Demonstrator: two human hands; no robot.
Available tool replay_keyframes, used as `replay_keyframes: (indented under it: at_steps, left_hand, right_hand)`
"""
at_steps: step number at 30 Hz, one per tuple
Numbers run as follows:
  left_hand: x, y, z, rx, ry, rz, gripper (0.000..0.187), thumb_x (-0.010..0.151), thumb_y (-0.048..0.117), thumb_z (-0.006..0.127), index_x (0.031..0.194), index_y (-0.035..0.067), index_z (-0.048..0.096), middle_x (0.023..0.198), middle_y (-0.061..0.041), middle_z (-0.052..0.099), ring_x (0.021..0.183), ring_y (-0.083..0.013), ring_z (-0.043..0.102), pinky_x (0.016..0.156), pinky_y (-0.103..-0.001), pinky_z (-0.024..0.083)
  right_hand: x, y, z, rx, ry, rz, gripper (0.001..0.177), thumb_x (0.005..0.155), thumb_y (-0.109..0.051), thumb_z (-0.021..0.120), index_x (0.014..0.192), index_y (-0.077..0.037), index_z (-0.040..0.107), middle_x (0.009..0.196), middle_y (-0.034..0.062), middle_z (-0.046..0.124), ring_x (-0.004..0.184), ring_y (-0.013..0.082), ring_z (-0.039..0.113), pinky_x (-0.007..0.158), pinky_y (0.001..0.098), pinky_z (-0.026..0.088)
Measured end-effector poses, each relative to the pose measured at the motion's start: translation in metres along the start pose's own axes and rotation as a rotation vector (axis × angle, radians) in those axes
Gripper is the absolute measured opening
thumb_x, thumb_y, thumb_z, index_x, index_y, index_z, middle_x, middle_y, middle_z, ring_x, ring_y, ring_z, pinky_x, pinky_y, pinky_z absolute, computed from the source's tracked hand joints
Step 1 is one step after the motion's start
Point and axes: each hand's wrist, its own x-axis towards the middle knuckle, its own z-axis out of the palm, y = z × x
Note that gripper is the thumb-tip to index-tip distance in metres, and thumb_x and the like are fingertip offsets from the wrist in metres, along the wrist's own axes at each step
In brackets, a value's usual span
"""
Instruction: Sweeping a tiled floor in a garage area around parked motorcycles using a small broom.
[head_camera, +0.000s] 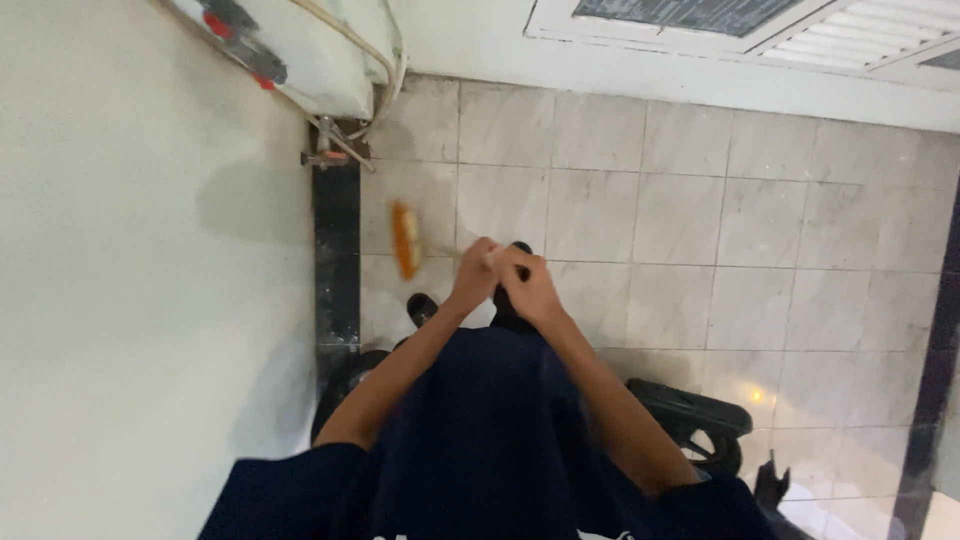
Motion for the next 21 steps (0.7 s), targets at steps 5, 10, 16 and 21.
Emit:
replay_keyframes:
  at_steps: [5,10,16,21]
  left_hand:
    - [0.069,-0.007,0.085,-0.202,-0.138,0.144,0.048,0.098,0.029,0.07,0.129,-0.003,0.054,0.11,-0.022,0.067,0.1,-0.0343,0.066,0.098,-0.044,0.042]
    - [0.118,0.067,0.106,-0.062,-0.304,0.096,0.049,0.097,0.033,0.069,0.128,-0.001,0.053,0.114,-0.016,0.066,0.103,-0.0325,0.067,0.101,-0.042,0.043]
    - [0.126,0.145,0.106,-0.451,-0.283,0.373,0.079,0.08,0.087,0.048,0.093,0.012,0.067,0.07,0.0,0.062,0.06,-0.0149,0.055,0.063,-0.032,0.047]
    - [0.117,0.082,0.087,0.404,-0.023,0.015,0.019,0.087,0.015,0.071,0.095,0.012,0.054,0.093,-0.01,0.055,0.091,-0.0355,0.059,0.083,-0.046,0.047]
  right_hand:
    - [0.018,-0.007,-0.057,-0.213,0.115,-0.177,0.034,0.107,-0.017,0.057,0.076,-0.006,0.065,0.066,0.0112,0.062,0.064,0.0249,0.055,0.066,0.0368,0.048]
    - [0.039,0.005,-0.099,-0.421,0.112,-0.312,0.031,0.105,-0.021,0.064,0.078,-0.006,0.066,0.068,0.0135,0.064,0.066,0.0249,0.065,0.068,0.032,0.052]
    - [0.048,-0.077,-0.197,-0.011,0.008,-0.199,0.044,0.104,-0.023,0.064,0.062,-0.012,0.055,0.056,0.001,0.054,0.056,0.014,0.048,0.061,0.031,0.044]
    - [0.084,-0.059,-0.195,0.221,-0.134,-0.236,0.044,0.109,-0.029,0.05,0.076,-0.006,0.068,0.08,0.0105,0.069,0.078,0.0219,0.059,0.081,0.0371,0.047]
